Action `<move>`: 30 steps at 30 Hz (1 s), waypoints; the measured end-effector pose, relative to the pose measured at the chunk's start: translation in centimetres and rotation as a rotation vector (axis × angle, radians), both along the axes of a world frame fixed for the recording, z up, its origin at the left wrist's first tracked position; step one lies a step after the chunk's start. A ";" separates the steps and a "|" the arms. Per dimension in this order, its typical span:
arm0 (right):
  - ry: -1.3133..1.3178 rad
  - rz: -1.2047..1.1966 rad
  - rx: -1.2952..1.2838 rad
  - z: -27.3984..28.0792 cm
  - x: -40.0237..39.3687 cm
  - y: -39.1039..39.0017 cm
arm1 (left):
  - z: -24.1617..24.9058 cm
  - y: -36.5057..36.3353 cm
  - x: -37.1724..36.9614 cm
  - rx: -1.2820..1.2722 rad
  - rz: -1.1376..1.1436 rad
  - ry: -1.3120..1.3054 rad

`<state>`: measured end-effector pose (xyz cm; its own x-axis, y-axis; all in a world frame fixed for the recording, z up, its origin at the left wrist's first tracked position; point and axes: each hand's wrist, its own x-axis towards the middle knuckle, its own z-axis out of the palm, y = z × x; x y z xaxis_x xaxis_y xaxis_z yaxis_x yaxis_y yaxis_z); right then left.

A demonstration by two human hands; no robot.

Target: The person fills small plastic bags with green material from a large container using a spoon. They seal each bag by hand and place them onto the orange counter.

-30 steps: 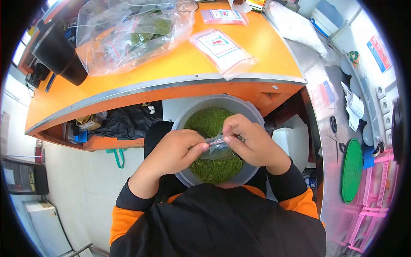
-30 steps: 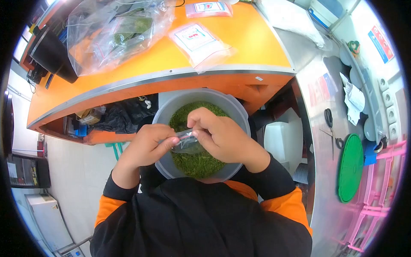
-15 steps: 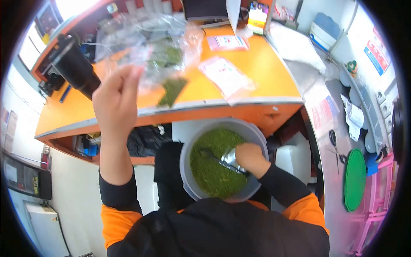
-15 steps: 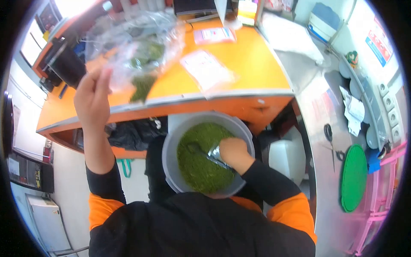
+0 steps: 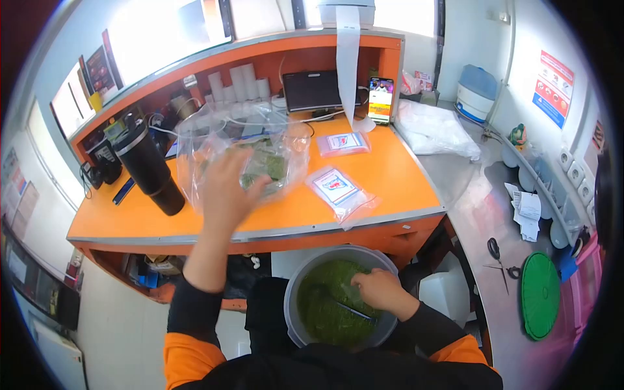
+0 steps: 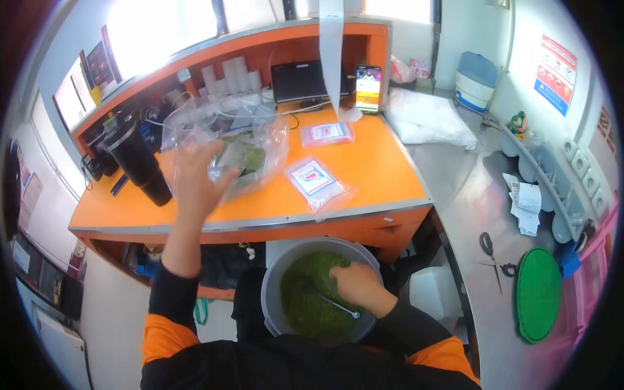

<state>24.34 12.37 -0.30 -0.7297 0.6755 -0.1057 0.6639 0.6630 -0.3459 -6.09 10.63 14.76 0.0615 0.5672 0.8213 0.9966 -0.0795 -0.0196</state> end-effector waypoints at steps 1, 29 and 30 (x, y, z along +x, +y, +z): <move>0.086 0.041 0.064 0.2 0.5 0.1 | -1.3 -1.1 1.7 -0.090 -0.101 -0.140; 1.610 -0.410 -1.595 -2.7 -1.2 -5.6 | -18.2 -8.4 14.2 -0.814 -0.688 -1.856; 1.616 -0.402 -1.623 -2.7 -1.3 -5.6 | -18.7 -8.4 14.0 -0.795 -0.664 -1.810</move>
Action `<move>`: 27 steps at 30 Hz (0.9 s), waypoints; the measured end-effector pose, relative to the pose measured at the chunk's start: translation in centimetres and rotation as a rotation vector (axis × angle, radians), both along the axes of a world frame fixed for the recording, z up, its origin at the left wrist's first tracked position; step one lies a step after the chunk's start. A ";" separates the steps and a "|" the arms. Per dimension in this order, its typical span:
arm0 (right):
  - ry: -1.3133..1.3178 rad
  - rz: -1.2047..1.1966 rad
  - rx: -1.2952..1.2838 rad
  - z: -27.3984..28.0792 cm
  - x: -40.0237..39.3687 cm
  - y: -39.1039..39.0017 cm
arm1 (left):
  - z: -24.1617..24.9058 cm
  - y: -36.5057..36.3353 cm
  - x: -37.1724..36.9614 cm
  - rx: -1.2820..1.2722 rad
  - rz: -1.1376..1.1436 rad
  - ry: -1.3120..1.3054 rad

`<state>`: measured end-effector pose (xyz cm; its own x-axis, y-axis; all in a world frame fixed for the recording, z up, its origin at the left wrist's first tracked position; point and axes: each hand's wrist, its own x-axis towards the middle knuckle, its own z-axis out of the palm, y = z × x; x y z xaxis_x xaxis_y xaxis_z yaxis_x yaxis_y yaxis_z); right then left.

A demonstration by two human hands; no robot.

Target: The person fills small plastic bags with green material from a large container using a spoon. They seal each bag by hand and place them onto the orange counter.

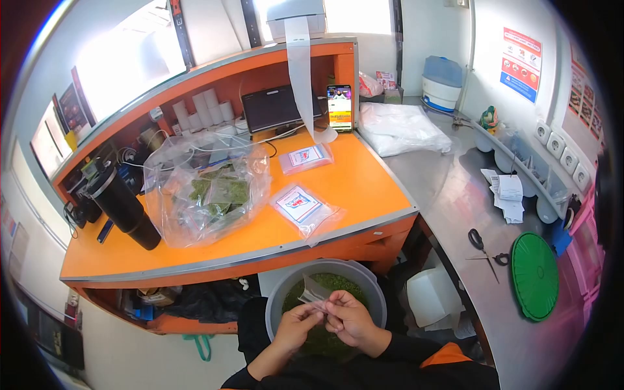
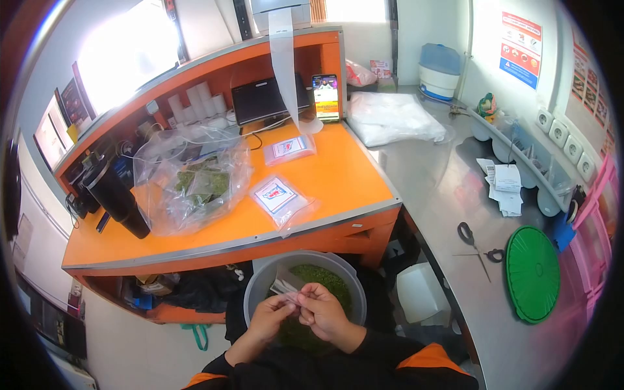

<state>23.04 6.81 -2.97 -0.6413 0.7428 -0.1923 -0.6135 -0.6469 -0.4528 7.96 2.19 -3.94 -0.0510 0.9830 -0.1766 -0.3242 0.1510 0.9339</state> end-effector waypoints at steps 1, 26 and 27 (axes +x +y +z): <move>-0.044 -0.023 0.004 0.2 0.0 0.0 | -0.3 -0.1 -0.1 0.015 0.020 0.050; -1.158 0.014 1.406 2.4 1.3 0.0 | 3.8 -1.5 -1.5 0.292 0.068 1.242; -1.149 -0.057 1.416 3.1 1.2 -0.4 | 3.9 -1.5 -1.6 0.329 0.044 1.211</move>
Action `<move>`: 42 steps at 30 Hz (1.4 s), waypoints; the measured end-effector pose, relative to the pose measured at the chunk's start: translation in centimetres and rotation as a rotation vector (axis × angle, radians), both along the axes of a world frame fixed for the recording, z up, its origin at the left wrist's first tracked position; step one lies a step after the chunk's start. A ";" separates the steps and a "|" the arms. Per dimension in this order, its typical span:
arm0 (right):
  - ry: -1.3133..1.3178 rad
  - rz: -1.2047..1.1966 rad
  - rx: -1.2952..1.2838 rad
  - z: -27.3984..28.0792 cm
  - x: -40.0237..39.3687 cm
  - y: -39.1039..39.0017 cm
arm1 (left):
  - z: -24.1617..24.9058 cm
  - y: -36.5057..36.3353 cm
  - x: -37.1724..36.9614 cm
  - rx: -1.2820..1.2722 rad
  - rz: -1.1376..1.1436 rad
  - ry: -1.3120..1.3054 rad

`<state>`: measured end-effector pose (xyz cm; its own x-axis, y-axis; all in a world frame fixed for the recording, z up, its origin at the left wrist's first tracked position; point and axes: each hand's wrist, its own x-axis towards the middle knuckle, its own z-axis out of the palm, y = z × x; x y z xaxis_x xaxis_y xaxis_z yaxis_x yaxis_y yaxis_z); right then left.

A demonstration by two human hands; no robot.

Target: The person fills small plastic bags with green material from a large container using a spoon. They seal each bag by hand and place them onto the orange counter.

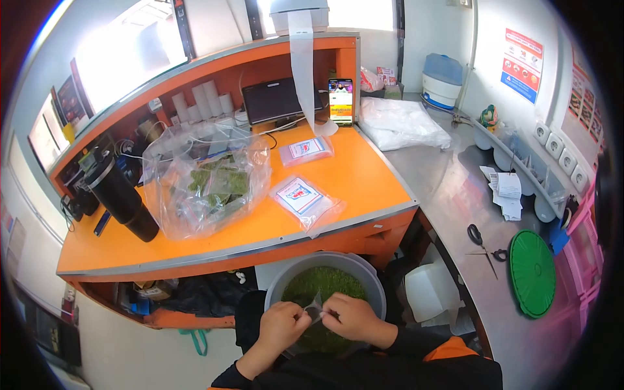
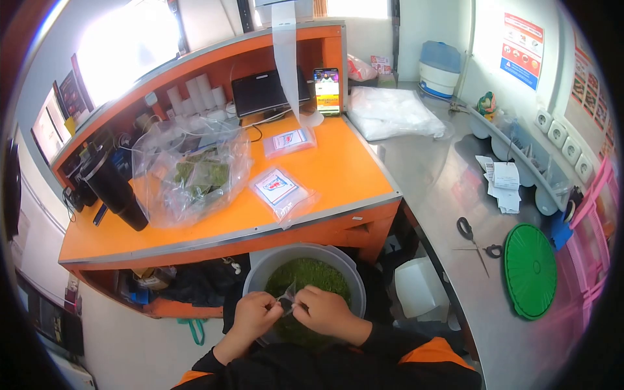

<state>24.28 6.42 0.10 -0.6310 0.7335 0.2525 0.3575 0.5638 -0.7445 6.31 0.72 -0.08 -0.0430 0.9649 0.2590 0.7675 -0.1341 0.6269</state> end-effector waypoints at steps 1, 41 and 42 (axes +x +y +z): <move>0.051 0.078 0.099 0.4 -0.1 -0.1 | 0.1 0.0 -0.2 0.015 -0.041 -0.025; -0.893 0.032 -0.018 -8.1 -2.8 2.0 | -2.2 -0.6 -3.9 -0.148 -0.411 -1.256; -0.898 -0.011 -0.001 -8.0 -2.8 2.1 | -2.5 -0.6 -3.9 -0.131 -0.420 -1.256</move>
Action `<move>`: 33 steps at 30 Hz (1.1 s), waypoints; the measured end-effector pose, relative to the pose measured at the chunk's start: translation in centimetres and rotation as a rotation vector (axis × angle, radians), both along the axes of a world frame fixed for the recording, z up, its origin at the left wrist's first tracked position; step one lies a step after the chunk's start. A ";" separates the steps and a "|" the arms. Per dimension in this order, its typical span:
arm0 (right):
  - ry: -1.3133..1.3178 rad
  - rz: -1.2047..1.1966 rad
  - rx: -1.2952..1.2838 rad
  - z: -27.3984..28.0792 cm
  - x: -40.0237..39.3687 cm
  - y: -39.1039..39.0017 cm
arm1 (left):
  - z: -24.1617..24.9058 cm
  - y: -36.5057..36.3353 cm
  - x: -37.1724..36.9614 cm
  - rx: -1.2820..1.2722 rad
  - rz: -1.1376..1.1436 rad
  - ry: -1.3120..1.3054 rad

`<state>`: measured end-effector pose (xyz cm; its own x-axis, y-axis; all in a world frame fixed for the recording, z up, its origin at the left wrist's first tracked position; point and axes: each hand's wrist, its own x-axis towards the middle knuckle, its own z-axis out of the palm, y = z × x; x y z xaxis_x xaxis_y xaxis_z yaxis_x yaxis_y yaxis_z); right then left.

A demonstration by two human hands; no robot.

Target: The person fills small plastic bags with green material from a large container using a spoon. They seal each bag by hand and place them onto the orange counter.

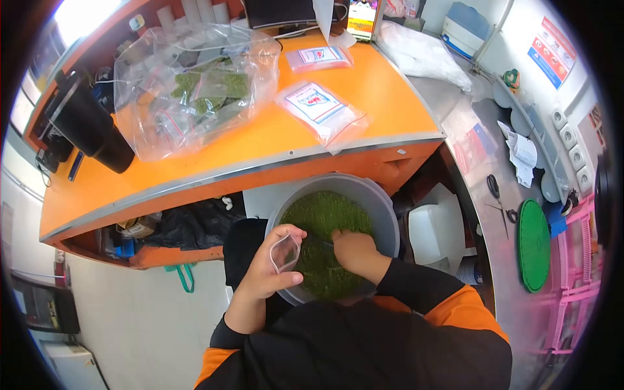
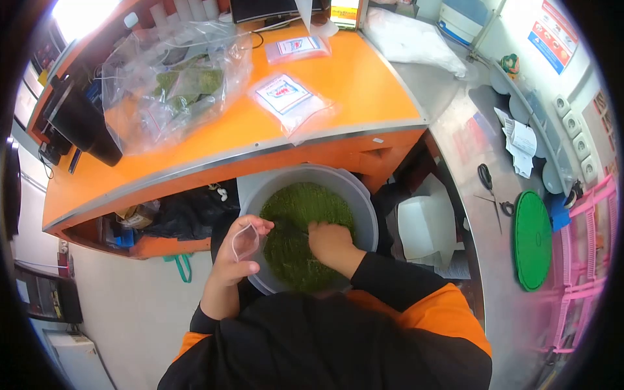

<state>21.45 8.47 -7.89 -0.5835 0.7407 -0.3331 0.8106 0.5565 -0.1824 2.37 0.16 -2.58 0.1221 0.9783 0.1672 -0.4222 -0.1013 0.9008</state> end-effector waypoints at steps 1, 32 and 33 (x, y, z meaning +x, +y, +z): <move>-0.003 -0.031 0.035 0.1 0.0 0.1 | -0.2 0.0 -0.1 0.018 0.001 -0.002; -0.162 0.200 -0.134 5.3 1.8 -1.4 | -0.6 0.1 -0.5 0.028 0.097 -0.109; -0.114 0.187 -0.136 5.5 2.2 -1.2 | -0.5 0.1 -0.4 0.023 0.110 -0.097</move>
<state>23.69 7.29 -2.38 -0.6588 0.5677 -0.4936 0.7158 0.6750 -0.1791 2.01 0.21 -3.12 -0.0031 0.9807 0.1956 -0.4921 -0.1718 0.8534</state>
